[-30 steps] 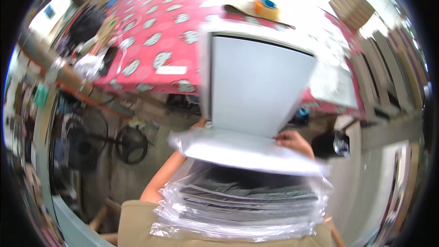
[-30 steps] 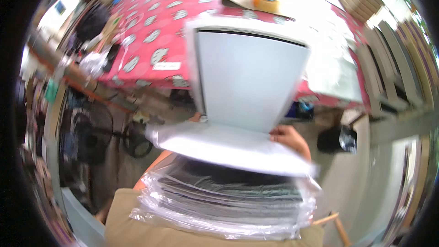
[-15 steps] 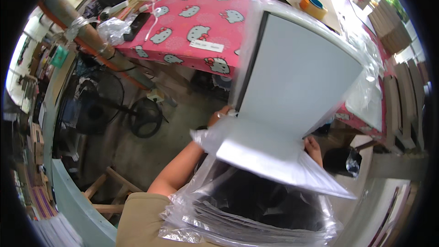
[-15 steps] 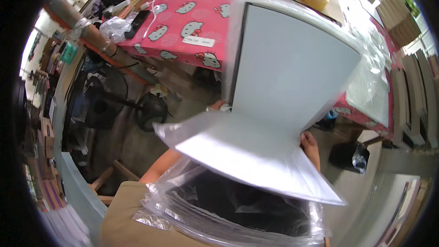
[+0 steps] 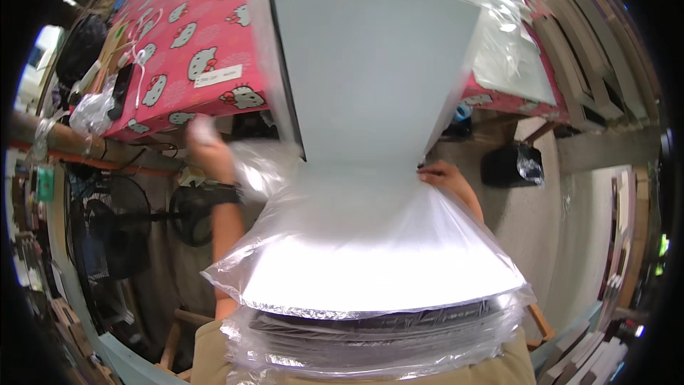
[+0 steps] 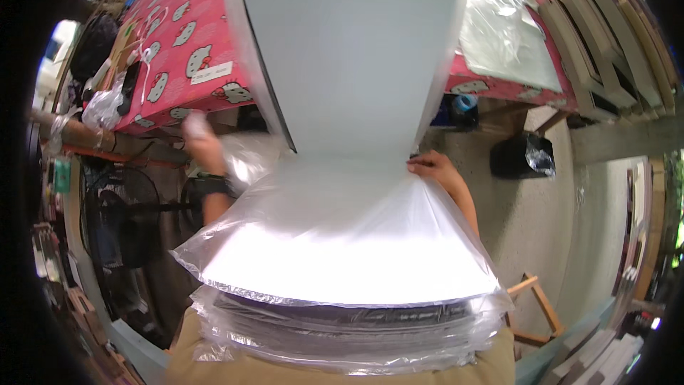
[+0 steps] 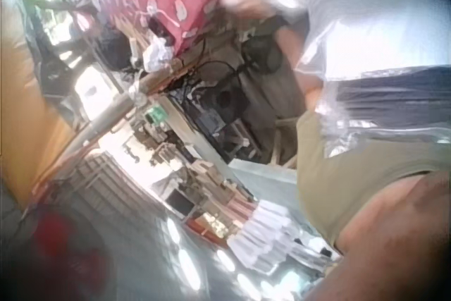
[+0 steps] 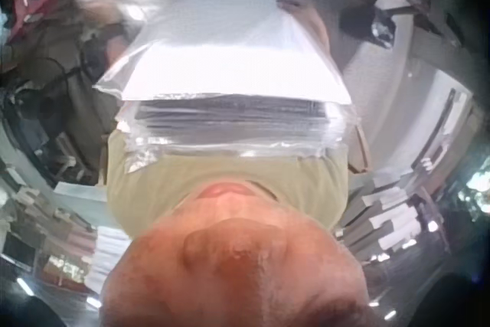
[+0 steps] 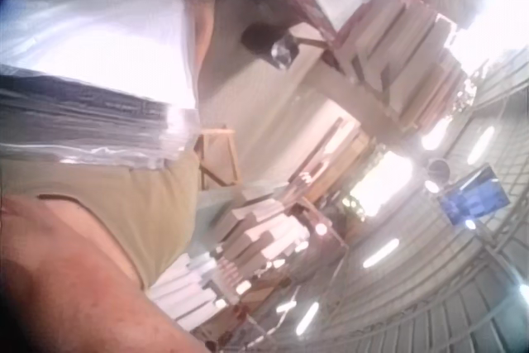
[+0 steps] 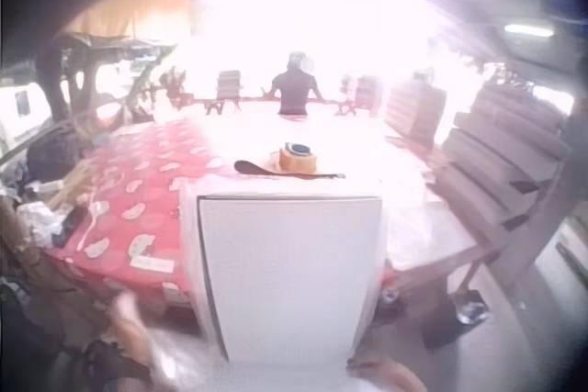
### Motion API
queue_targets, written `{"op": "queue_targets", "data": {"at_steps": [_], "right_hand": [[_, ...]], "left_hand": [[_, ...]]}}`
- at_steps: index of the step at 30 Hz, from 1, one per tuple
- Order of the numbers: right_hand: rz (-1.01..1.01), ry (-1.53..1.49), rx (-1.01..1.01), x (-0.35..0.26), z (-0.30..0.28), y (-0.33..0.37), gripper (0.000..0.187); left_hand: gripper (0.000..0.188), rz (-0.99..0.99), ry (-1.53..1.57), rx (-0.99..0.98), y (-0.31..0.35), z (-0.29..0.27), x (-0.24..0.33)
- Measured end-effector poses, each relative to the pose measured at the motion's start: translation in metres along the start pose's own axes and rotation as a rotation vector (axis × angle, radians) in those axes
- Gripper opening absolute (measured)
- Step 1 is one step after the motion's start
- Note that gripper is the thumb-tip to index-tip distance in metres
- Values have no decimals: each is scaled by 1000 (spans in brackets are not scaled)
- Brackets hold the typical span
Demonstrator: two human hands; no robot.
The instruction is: The person places printed pictures into plastic sleeves and then inserts them into a stack of folders or books on a table.
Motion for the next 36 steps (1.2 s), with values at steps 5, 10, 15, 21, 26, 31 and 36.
{"op": "queue_targets", "data": {"at_steps": [5, 10, 15, 21, 26, 31, 36], "right_hand": [[-127, 95, -77, -5, -1, -18, 28], [34, -313, 160, 5, 8, -25, 27], [-43, 279, 662, 93, -22, -58, 23], [-551, -288, 592, -131, -93, 21, 10], [-1057, 170, 0, -278, -19, 66, 44], [-1205, 475, -199, -294, 57, 73, 65], [-1315, 509, -77, -292, 74, 70, 63]], "left_hand": [[26, 118, 245, 546, -125, -171, 158], [27, -142, 1175, -66, -79, -101, 224], [19, 381, 813, -1023, 10, 33, 331], [21, 980, 101, -1072, 67, 58, 335], [22, 936, -65, -1317, 88, 89, 338], [23, 819, 80, -1318, 83, 107, 329], [24, 791, 193, -1231, 76, 107, 317]]}}
Point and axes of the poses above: each hand's wrist, its own y-axis away from the middle knuckle, its own z-axis out of the palm, x = y × z, the point moved 8 cm from there along -y, towards the middle knuckle, and after that the axes turned 1 degree about y, right-handed, at the moved point
